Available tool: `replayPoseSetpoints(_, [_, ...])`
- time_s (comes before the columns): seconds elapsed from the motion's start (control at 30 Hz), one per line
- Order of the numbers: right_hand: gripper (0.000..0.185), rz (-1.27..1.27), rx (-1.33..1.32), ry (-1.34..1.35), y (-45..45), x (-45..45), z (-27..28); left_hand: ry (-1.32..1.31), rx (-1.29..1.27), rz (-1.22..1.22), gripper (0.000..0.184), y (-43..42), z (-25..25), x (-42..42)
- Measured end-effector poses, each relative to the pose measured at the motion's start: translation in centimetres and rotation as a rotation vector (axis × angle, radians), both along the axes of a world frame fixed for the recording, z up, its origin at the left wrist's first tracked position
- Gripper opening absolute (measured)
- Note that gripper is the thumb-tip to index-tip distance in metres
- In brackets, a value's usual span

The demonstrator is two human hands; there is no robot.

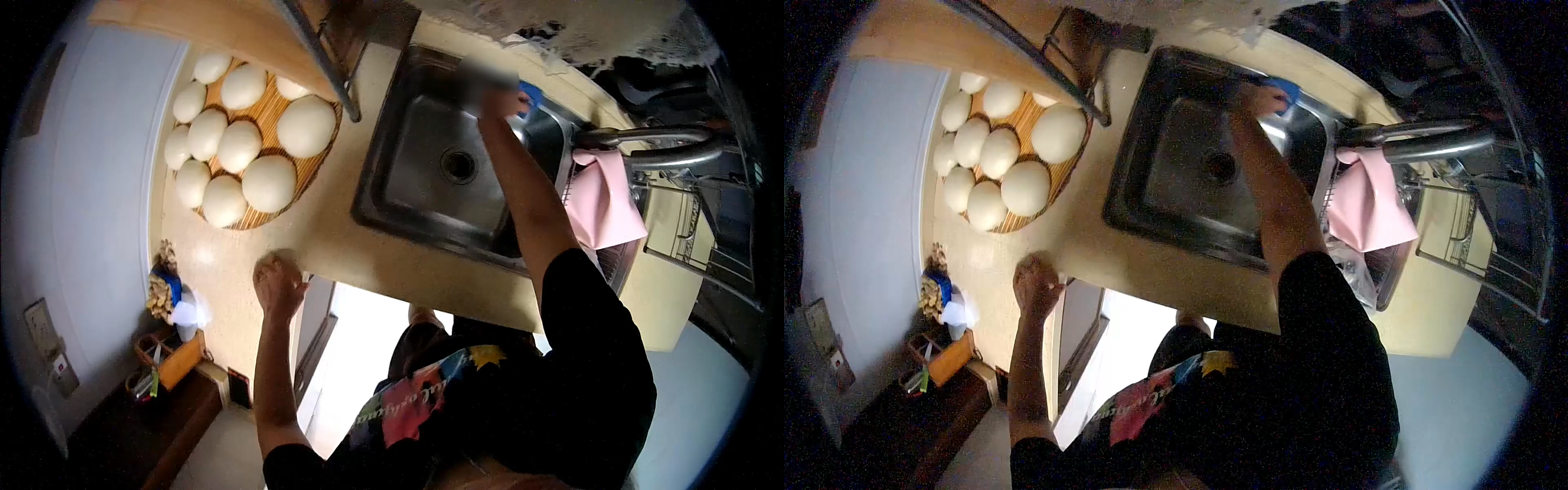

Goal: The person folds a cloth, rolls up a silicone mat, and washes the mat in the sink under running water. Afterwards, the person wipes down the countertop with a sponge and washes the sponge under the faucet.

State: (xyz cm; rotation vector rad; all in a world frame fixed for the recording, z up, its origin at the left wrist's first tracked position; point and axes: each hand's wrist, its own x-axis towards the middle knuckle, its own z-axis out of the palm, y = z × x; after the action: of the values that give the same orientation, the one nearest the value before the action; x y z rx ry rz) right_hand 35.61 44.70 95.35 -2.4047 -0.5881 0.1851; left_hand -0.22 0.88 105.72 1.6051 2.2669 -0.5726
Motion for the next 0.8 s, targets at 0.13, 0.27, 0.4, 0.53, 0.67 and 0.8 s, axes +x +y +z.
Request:
replayPoseSetpoints(0.13, [0.033, 0.752, 0.119, -0.110, -5.2, -9.1, 5.9, -0.067, -0.084, 0.047, 0.087, 1.3, 2.2, 1.2])
replayPoseSetpoints(0.27, [0.048, 1.154, 0.217, -0.282, -4.2, -12.6, 0.8, -0.019, 0.041, -0.031, 0.087, 0.0, 0.6, 0.4])
replayPoseSetpoints(0.4, [0.028, 1.524, -0.180, -0.382, -10.1, -13.0, 0.6, 0.061, -0.068, 0.006, 0.090, 0.7, 0.2, 0.9])
replayPoseSetpoints(0.53, [0.042, 1.323, -0.077, 0.320, -23.1, -14.2, 0.8, 0.108, -0.062, 0.012, 0.094, 0.4, -0.2, 0.8])
replayPoseSetpoints(0.67, [0.041, 1.848, -0.117, 0.178, -25.8, -10.9, 0.6, 0.106, -0.089, -0.016, 0.094, 0.6, -0.1, 1.1])
replayPoseSetpoints(0.8, [0.040, 2.216, -0.370, 0.252, -22.8, -8.8, 1.2, 0.071, 0.043, -0.106, 0.046, 1.2, 1.6, 2.1])
